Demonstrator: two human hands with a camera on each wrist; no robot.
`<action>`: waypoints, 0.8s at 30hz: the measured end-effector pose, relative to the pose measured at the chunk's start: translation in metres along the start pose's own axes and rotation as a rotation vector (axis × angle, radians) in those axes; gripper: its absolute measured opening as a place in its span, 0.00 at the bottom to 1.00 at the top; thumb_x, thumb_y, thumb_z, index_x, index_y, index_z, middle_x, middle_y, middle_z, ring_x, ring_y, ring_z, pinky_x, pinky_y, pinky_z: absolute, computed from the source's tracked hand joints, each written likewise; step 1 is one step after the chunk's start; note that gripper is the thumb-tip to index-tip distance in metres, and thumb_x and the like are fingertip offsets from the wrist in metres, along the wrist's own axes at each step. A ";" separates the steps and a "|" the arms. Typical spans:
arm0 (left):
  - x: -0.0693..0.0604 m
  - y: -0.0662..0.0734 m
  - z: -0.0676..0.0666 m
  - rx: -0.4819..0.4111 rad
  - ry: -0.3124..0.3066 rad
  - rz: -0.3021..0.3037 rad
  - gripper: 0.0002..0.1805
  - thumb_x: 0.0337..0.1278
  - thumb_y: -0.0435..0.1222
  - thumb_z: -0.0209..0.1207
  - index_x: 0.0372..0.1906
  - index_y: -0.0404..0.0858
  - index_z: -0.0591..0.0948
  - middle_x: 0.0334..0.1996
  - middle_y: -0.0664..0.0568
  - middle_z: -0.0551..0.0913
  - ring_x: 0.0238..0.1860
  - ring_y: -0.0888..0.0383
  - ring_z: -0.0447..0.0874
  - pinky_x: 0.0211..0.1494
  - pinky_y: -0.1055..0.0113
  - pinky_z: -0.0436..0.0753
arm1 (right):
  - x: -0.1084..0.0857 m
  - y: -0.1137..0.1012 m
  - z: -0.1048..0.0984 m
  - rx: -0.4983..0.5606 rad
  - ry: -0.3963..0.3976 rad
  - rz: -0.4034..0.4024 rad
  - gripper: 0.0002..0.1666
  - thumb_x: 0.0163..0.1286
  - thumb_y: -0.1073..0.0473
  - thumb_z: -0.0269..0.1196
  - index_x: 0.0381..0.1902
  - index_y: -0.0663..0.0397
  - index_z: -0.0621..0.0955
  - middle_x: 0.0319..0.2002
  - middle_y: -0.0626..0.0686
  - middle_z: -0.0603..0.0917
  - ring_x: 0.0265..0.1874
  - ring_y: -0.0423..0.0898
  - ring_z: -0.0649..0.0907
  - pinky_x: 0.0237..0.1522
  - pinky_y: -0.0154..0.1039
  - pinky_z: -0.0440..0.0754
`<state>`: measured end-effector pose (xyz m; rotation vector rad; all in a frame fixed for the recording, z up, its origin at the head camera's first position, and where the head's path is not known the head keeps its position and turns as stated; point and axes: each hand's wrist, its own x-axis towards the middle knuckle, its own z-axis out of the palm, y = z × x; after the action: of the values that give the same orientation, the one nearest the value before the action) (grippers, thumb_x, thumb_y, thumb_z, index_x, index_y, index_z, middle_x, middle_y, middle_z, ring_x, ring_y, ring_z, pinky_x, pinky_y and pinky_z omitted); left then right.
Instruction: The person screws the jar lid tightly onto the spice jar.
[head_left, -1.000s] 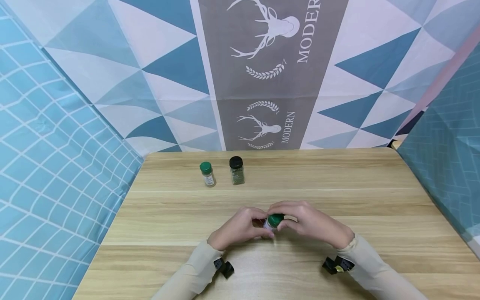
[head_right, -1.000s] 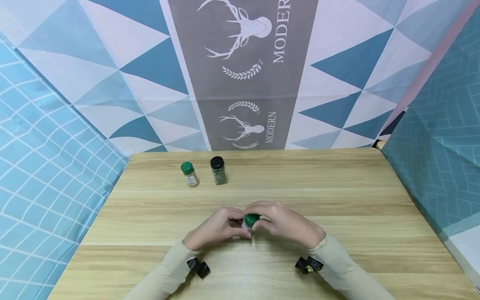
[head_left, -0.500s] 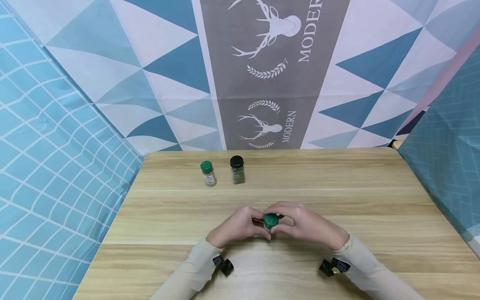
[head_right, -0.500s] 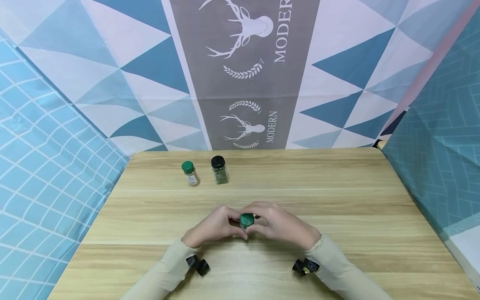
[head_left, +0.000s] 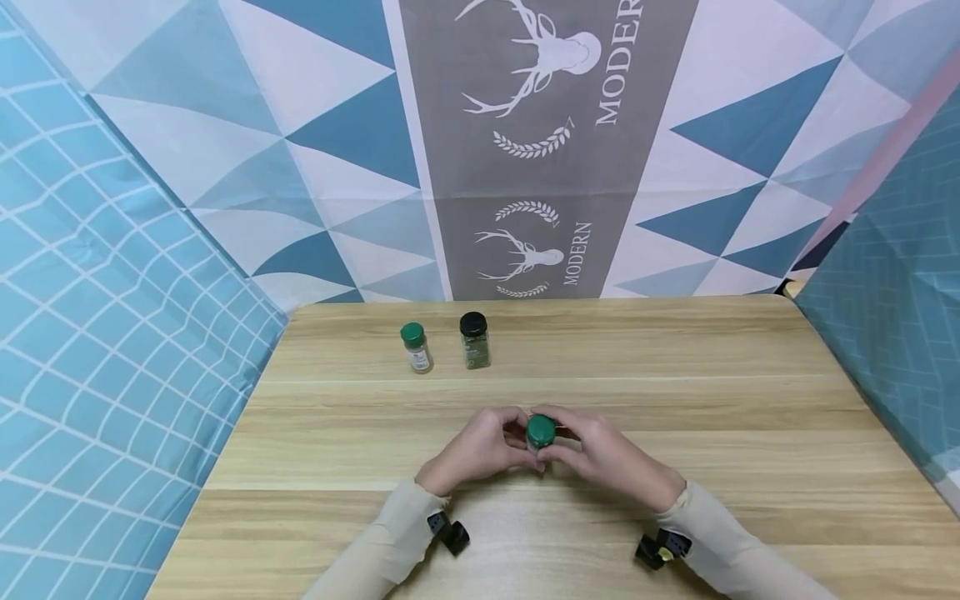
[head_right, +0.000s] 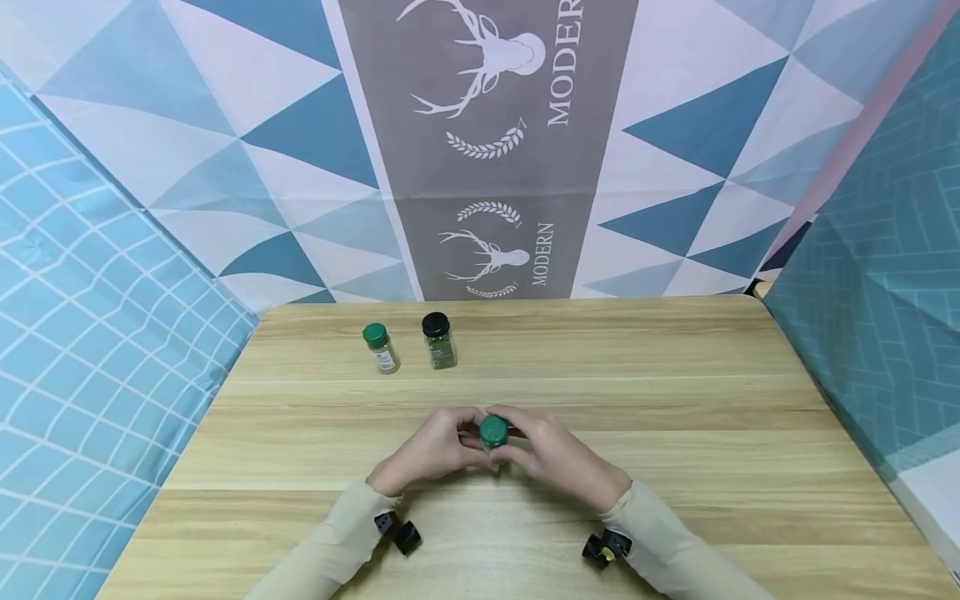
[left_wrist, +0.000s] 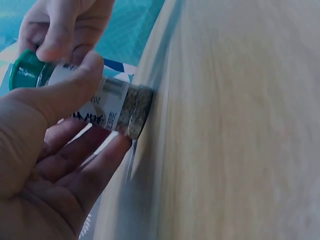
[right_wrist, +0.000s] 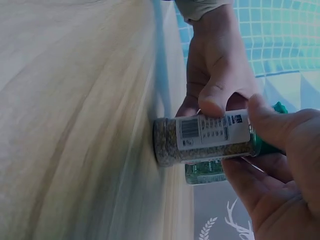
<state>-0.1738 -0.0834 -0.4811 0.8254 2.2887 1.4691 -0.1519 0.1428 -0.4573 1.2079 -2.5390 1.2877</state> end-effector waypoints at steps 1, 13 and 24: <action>0.001 0.000 0.001 0.000 0.015 0.000 0.16 0.49 0.35 0.79 0.44 0.39 0.87 0.42 0.52 0.90 0.43 0.65 0.89 0.48 0.72 0.88 | 0.000 0.001 0.000 0.022 0.005 0.015 0.33 0.65 0.62 0.72 0.66 0.62 0.77 0.59 0.60 0.85 0.57 0.54 0.86 0.58 0.40 0.85; 0.003 -0.001 0.004 0.113 0.112 0.030 0.11 0.54 0.40 0.76 0.43 0.49 0.92 0.43 0.60 0.92 0.47 0.70 0.88 0.55 0.73 0.85 | 0.004 0.001 -0.001 0.126 0.046 0.188 0.26 0.64 0.60 0.73 0.60 0.57 0.81 0.52 0.50 0.88 0.52 0.49 0.89 0.54 0.32 0.86; 0.011 -0.003 0.000 0.123 0.098 0.074 0.09 0.58 0.37 0.73 0.44 0.47 0.91 0.42 0.58 0.92 0.47 0.66 0.89 0.54 0.73 0.86 | 0.009 0.010 0.003 0.169 0.121 0.216 0.25 0.63 0.59 0.74 0.58 0.54 0.82 0.51 0.51 0.89 0.51 0.47 0.89 0.53 0.33 0.87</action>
<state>-0.1829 -0.0776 -0.4832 0.8991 2.4667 1.4415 -0.1638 0.1387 -0.4624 0.8656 -2.5730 1.5962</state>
